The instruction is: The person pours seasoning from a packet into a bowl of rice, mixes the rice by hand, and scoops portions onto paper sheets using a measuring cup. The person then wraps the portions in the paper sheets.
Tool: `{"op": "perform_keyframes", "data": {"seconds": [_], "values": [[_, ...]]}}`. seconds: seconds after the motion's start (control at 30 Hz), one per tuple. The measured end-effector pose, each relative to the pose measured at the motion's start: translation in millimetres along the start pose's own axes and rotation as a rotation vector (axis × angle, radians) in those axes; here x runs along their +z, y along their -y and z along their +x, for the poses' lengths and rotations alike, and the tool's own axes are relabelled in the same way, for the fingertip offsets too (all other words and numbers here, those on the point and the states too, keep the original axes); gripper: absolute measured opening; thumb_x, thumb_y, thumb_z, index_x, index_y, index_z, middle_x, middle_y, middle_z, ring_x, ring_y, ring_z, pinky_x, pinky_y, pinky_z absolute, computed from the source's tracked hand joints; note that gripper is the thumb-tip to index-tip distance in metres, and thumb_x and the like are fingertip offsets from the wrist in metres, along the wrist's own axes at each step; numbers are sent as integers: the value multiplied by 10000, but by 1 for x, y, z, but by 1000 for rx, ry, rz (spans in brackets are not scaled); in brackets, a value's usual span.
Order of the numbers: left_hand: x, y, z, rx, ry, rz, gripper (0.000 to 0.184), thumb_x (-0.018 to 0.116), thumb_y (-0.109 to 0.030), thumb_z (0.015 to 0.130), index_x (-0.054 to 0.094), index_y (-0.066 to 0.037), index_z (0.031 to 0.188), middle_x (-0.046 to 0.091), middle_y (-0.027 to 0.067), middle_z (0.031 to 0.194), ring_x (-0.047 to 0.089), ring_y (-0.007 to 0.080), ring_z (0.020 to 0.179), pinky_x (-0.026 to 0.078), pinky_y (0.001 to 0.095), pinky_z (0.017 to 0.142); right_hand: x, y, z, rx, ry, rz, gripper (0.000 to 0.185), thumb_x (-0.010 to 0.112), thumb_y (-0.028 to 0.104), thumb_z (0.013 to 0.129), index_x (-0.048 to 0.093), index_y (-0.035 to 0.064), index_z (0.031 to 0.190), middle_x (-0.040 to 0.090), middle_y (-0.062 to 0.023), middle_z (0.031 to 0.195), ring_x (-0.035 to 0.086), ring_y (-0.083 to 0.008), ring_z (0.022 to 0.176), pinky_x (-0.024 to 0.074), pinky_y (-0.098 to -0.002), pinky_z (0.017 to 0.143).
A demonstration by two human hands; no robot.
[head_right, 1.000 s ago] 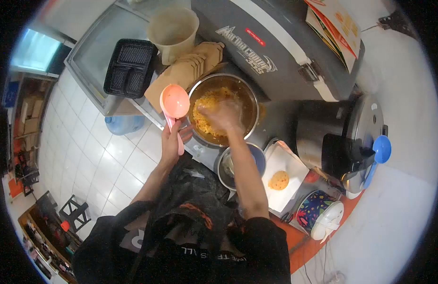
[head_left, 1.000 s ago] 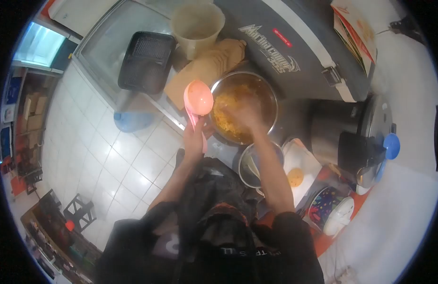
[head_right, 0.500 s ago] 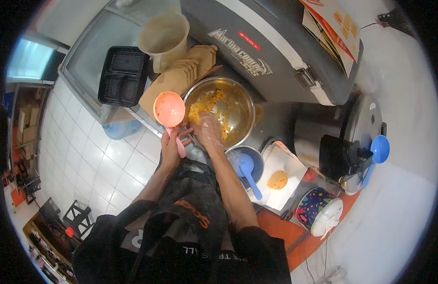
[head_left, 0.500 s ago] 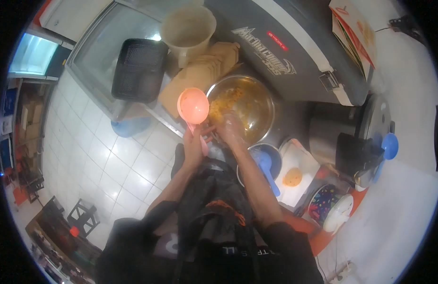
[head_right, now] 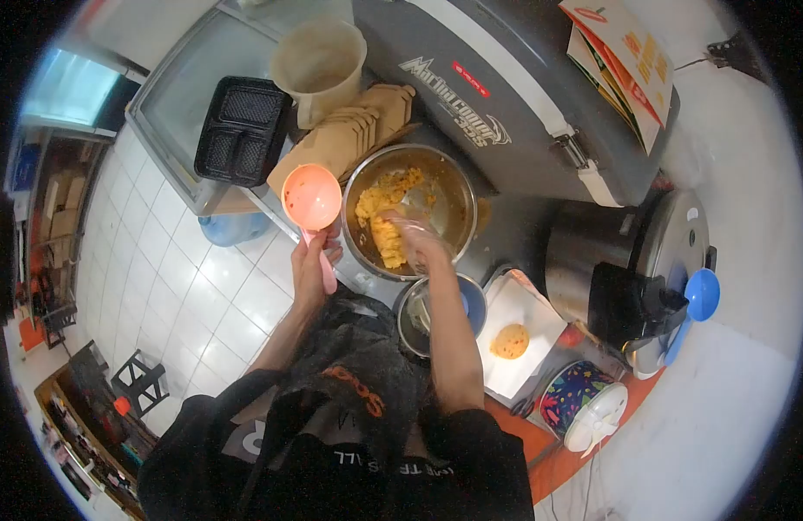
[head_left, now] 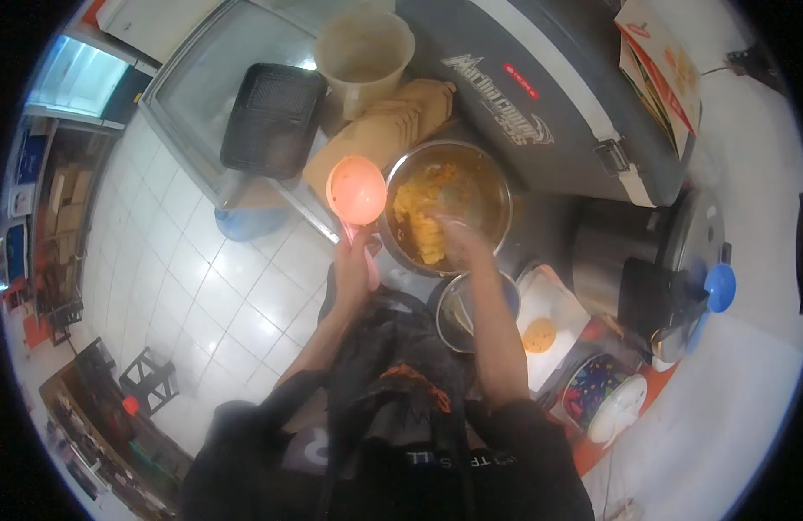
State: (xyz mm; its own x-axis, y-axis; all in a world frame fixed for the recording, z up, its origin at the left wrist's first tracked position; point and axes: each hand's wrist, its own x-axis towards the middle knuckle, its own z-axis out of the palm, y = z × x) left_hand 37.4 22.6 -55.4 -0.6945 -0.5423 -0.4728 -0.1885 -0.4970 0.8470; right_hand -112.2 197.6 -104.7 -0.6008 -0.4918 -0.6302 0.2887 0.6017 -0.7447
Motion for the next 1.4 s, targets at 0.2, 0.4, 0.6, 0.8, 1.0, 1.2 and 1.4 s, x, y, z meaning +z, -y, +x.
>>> {"op": "perform_keyframes", "data": {"seconds": [0.2,0.4,0.6,0.8,1.0,1.2,1.4], "values": [[21,-44,-23,-255,182,197,230,516,-299,1052,477,-104,1167,491,7,792,434,79,511,347,241,389,-25,75,-55,229,-262,1233,498,589,399,1002,554,103,1401,635,-105,1312,625,-280,1158,493,-355,996],[44,-23,-19,-386,389,224,230,496,-300,1066,450,-146,1230,488,-5,787,422,78,488,307,239,367,-18,115,-108,-93,-530,-152,634,571,469,992,527,-28,1383,620,-206,1324,632,-322,1180,483,-433,1024],[49,-6,-11,-502,434,80,330,459,-273,1072,451,-145,1377,470,-14,685,413,69,434,294,239,346,30,115,-103,-203,-296,-611,536,504,380,1012,552,-24,1360,664,-292,1145,646,-444,1052,476,-509,953],[33,-7,-7,-489,431,90,238,475,-238,1054,495,-130,1265,470,-11,692,379,69,434,279,246,346,11,88,-92,-427,-191,-556,460,486,406,1016,652,55,1262,677,-299,1017,669,-431,969,497,-510,878],[16,-16,5,-467,460,58,276,524,-267,1035,493,-148,1282,470,-16,739,363,60,431,284,235,344,-38,117,-97,151,-290,-254,659,597,554,915,615,-1,1268,684,-218,1196,670,-365,1074,523,-446,916],[10,-17,10,-436,468,22,259,516,-270,1045,479,-159,1276,475,-14,738,361,59,413,290,224,341,30,23,-39,-164,-459,-851,586,753,449,784,648,0,1145,697,-245,1050,672,-404,993,533,-483,877],[12,-11,11,-434,452,-56,259,513,-260,1049,471,-160,1285,470,-19,732,382,59,425,294,223,338,40,19,-44,-286,-538,-821,234,640,153,823,662,4,1002,686,-214,907,667,-389,908,540,-466,803]]}}
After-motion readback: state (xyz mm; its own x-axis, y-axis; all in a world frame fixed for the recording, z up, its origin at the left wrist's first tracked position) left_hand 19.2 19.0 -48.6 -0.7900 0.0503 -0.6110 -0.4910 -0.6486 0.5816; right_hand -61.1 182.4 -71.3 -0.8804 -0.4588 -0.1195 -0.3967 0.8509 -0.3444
